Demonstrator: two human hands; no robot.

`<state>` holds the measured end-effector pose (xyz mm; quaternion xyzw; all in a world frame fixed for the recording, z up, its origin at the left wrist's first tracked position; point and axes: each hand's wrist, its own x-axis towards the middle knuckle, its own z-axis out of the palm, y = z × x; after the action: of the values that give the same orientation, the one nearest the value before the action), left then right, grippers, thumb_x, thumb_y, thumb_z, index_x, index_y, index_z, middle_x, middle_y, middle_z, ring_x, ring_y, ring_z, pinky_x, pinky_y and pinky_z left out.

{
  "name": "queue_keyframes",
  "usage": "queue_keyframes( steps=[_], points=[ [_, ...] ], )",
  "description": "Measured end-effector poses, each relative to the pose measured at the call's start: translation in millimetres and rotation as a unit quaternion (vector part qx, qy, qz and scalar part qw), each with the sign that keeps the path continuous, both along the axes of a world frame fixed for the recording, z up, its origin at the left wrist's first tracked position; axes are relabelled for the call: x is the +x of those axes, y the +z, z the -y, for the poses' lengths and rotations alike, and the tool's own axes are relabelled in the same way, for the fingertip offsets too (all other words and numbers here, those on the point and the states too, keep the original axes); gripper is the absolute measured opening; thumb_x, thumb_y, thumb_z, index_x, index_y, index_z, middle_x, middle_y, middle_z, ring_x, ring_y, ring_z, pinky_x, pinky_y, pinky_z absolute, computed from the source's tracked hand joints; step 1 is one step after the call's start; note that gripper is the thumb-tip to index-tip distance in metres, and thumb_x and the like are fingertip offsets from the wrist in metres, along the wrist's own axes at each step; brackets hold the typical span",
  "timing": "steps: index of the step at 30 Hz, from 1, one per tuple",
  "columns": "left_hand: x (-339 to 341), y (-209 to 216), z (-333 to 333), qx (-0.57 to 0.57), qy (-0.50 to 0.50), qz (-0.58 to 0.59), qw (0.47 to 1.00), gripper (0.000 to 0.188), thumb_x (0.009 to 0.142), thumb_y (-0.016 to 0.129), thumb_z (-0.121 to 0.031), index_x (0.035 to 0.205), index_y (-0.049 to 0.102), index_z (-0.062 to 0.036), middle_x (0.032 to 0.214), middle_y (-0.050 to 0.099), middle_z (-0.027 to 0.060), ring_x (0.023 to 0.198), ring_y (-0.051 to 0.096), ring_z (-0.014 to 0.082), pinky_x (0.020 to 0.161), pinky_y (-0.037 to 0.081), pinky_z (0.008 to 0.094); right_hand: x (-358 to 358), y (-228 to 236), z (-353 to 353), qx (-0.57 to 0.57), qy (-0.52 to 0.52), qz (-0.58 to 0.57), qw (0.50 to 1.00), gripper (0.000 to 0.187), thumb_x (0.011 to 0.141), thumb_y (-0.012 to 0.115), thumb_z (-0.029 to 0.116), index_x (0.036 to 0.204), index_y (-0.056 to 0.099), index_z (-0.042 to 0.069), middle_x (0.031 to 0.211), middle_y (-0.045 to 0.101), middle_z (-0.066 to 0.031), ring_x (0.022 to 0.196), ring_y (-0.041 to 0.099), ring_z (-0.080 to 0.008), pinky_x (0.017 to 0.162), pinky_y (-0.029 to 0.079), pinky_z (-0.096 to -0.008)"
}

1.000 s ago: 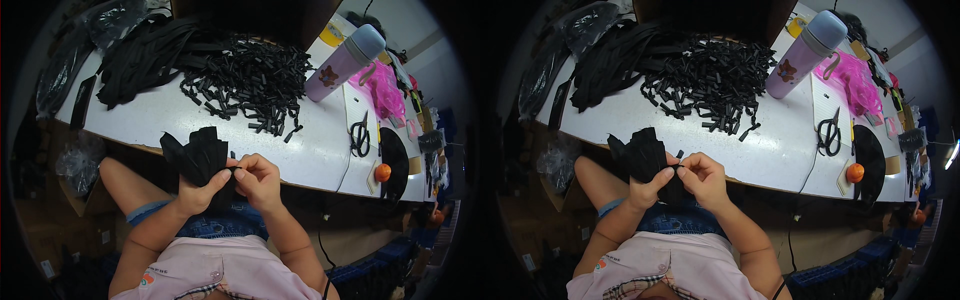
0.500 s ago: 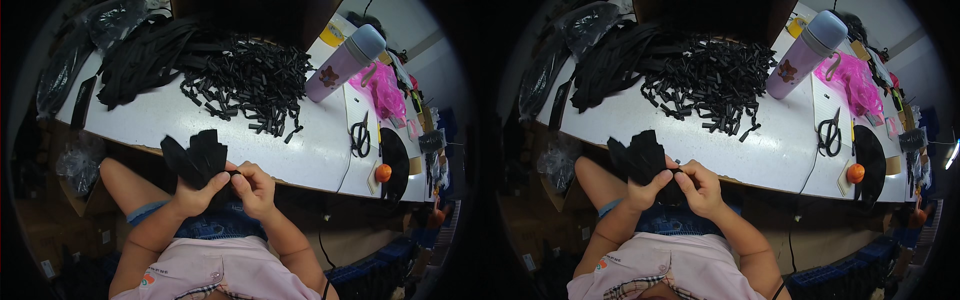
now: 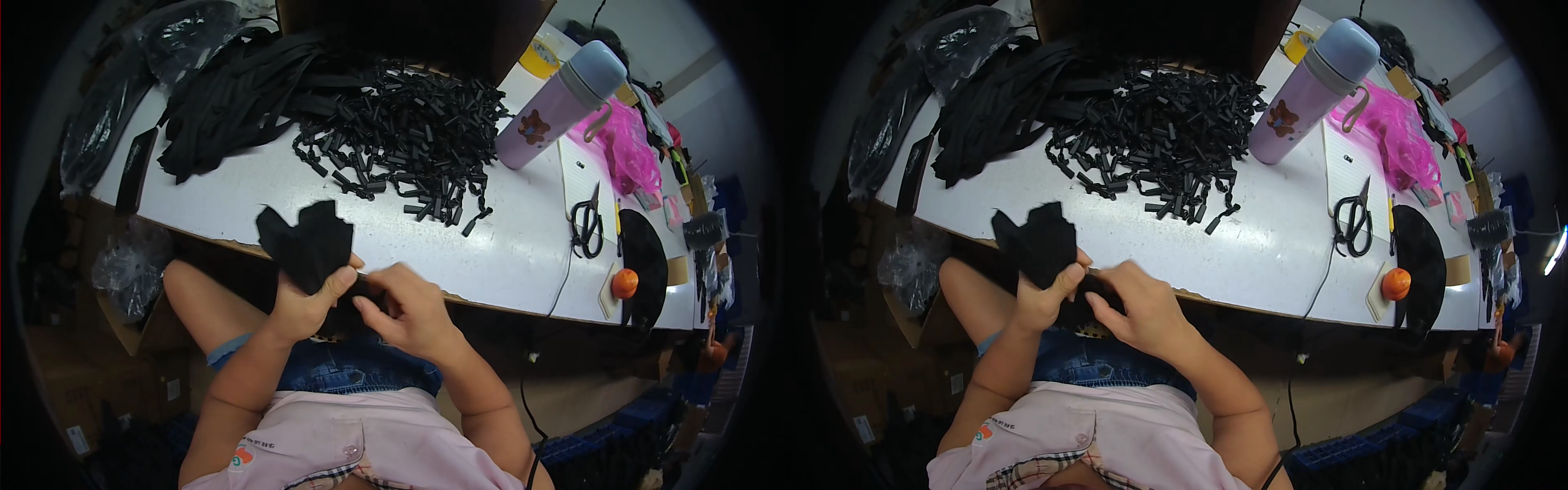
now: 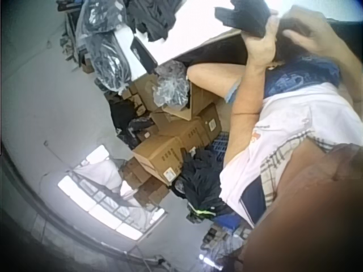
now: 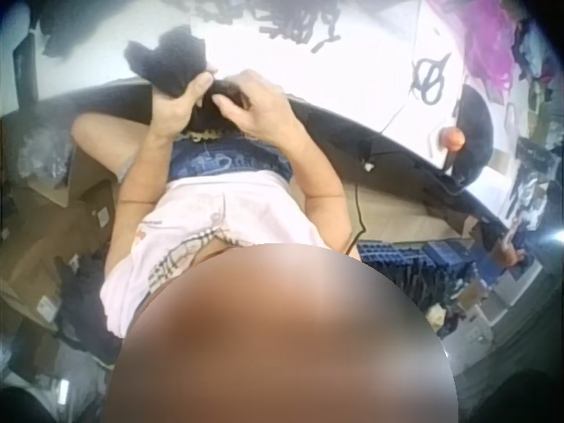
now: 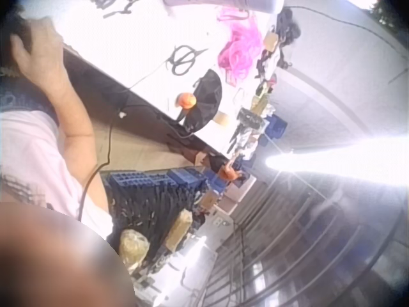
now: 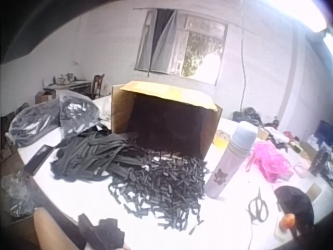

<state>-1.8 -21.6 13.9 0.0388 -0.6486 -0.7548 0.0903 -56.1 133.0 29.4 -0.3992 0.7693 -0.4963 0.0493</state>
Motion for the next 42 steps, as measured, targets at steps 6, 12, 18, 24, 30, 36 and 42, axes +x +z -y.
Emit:
queue_keyframes(
  steps=[6, 12, 18, 24, 30, 36, 42],
  points=[
    [4, -4, -10, 0.064, -0.077, 0.004, 0.995, 0.034, 0.076, 0.061, -0.009, 0.106, 0.047, -0.0009, 0.083, 0.054, 0.0041, 0.076, 0.052, 0.0104, 0.067, 0.044, 0.0227, -13, 2, 13, -0.122, -0.055, -0.153, 0.979, 0.035, 0.067, 0.064, 0.002, 0.101, 0.056, 0.002, 0.084, 0.054, -0.0099, 0.061, 0.052, -0.0161, 0.049, 0.042, -0.0236],
    [2, -5, -8, 0.151, -0.081, 0.048, 0.984, 0.022, 0.076, 0.061, -0.013, 0.092, 0.053, -0.0005, 0.076, 0.053, 0.0045, 0.062, 0.049, 0.0078, 0.054, 0.042, 0.0196, -3, -6, 3, -0.179, -0.065, -0.074, 0.979, 0.017, 0.072, 0.059, -0.005, 0.088, 0.056, -0.004, 0.075, 0.054, -0.0091, 0.058, 0.054, -0.0106, 0.048, 0.045, -0.0194],
    [4, 1, -21, 0.134, -0.027, 0.025, 0.990, 0.019, 0.077, 0.060, -0.017, 0.085, 0.051, -0.0017, 0.074, 0.052, 0.0027, 0.066, 0.050, 0.0092, 0.062, 0.042, 0.0207, 0, 0, -2, -0.217, -0.010, 0.404, 0.888, 0.007, 0.080, 0.055, 0.006, 0.081, 0.056, -0.001, 0.064, 0.055, -0.0012, 0.053, 0.050, -0.0047, 0.047, 0.040, -0.0156],
    [6, 2, -29, 0.070, 0.042, -0.005, 0.997, 0.016, 0.079, 0.058, -0.011, 0.091, 0.055, -0.0012, 0.078, 0.056, 0.0061, 0.067, 0.055, 0.0137, 0.059, 0.046, 0.0235, 1, -15, 1, -0.196, -0.014, 0.149, 0.969, 0.005, 0.078, 0.055, 0.001, 0.080, 0.055, -0.003, 0.064, 0.054, -0.0063, 0.047, 0.047, -0.0063, 0.040, 0.037, -0.0167],
    [4, -5, -22, -0.269, 0.007, -0.157, 0.950, 0.011, 0.078, 0.058, -0.012, 0.086, 0.056, -0.0040, 0.075, 0.053, 0.0060, 0.067, 0.053, 0.0153, 0.056, 0.043, 0.0272, -3, -20, -10, -0.208, 0.036, 0.581, 0.786, 0.010, 0.080, 0.053, 0.006, 0.086, 0.055, -0.002, 0.063, 0.054, -0.0031, 0.047, 0.047, -0.0066, 0.043, 0.037, -0.0184],
    [-2, -5, -25, 0.196, -0.007, 0.030, 0.980, 0.019, 0.079, 0.056, -0.014, 0.089, 0.048, -0.0004, 0.075, 0.050, 0.0072, 0.060, 0.050, 0.0134, 0.054, 0.047, 0.0270, -52, -16, -23, 0.062, -0.221, -0.279, 0.932, 0.018, 0.069, 0.054, -0.003, 0.087, 0.054, -0.003, 0.080, 0.051, -0.0110, 0.065, 0.051, -0.0209, 0.053, 0.044, -0.0272],
    [-5, 1, -19, 0.200, -0.001, 0.043, 0.979, 0.016, 0.078, 0.057, -0.013, 0.088, 0.050, -0.0014, 0.074, 0.051, 0.0056, 0.063, 0.050, 0.0122, 0.057, 0.045, 0.0248, -51, -14, -37, 0.194, -0.213, -0.300, 0.909, 0.013, 0.063, 0.053, -0.005, 0.076, 0.052, -0.002, 0.080, 0.049, -0.0122, 0.072, 0.050, -0.0249, 0.058, 0.045, -0.0312]
  ],
)
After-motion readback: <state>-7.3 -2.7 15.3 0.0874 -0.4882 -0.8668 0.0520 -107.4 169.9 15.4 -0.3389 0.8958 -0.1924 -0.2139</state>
